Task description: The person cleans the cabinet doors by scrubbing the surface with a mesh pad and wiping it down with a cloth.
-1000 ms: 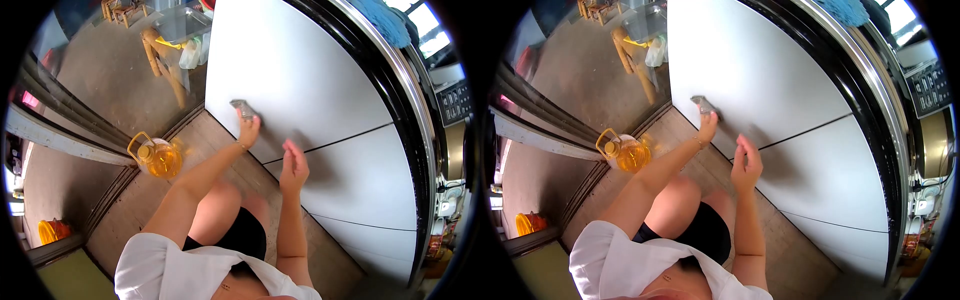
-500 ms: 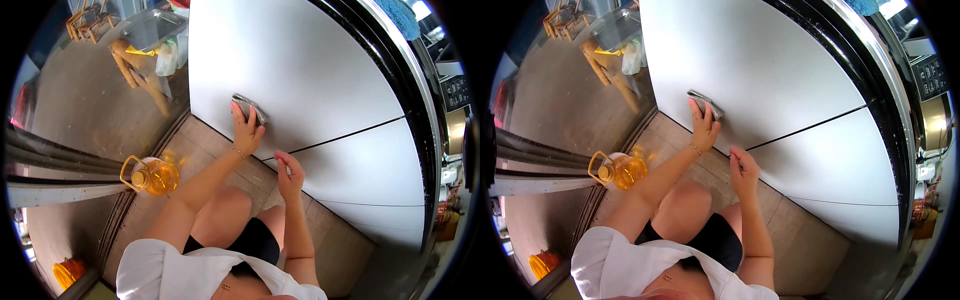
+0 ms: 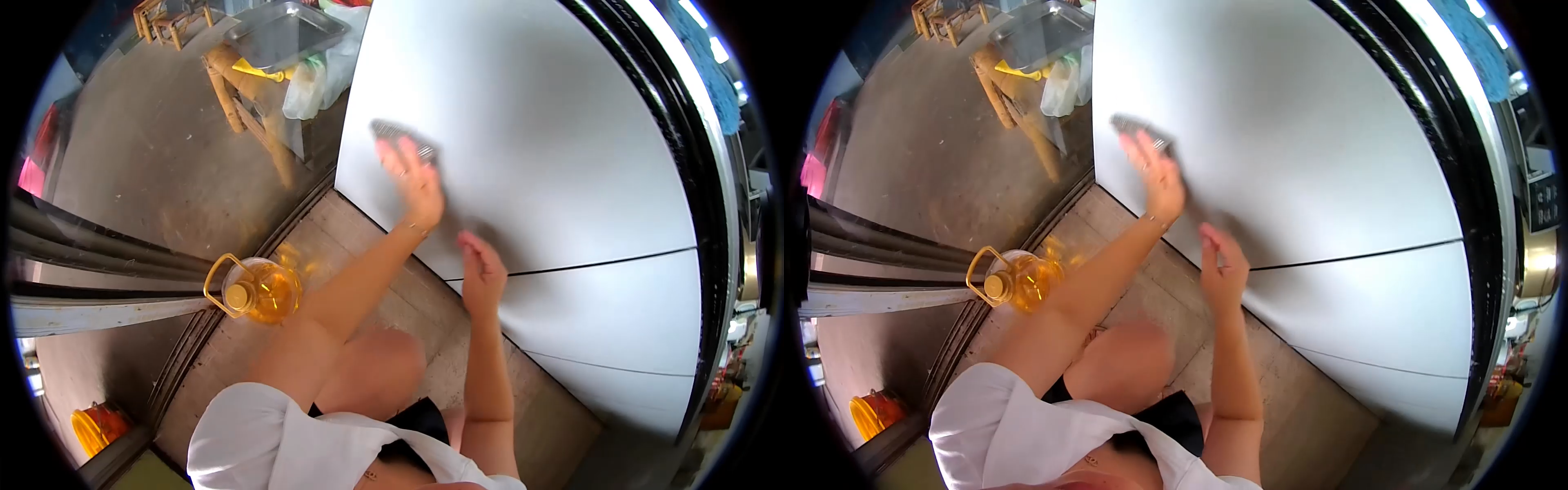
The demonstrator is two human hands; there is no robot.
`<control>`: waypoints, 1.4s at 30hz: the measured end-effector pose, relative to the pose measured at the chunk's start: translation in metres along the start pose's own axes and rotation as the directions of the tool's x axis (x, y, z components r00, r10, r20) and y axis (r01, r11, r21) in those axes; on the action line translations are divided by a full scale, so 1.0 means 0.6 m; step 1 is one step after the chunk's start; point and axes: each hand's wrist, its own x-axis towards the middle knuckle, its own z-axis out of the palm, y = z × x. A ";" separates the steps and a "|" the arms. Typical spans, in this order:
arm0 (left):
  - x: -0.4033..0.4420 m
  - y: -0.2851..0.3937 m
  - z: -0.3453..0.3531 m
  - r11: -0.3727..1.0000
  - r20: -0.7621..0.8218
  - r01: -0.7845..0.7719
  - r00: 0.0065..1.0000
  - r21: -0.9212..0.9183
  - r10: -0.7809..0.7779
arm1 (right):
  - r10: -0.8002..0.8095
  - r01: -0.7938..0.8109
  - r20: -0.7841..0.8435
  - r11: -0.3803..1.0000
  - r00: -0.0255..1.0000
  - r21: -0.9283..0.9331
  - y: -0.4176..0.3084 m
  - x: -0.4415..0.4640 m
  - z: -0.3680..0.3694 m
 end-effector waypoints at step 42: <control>0.139 0.022 -0.067 0.949 0.142 -0.239 0.967 0.207 0.212 | 0.247 -0.251 0.152 0.968 0.957 0.005 0.060 -0.085 -0.003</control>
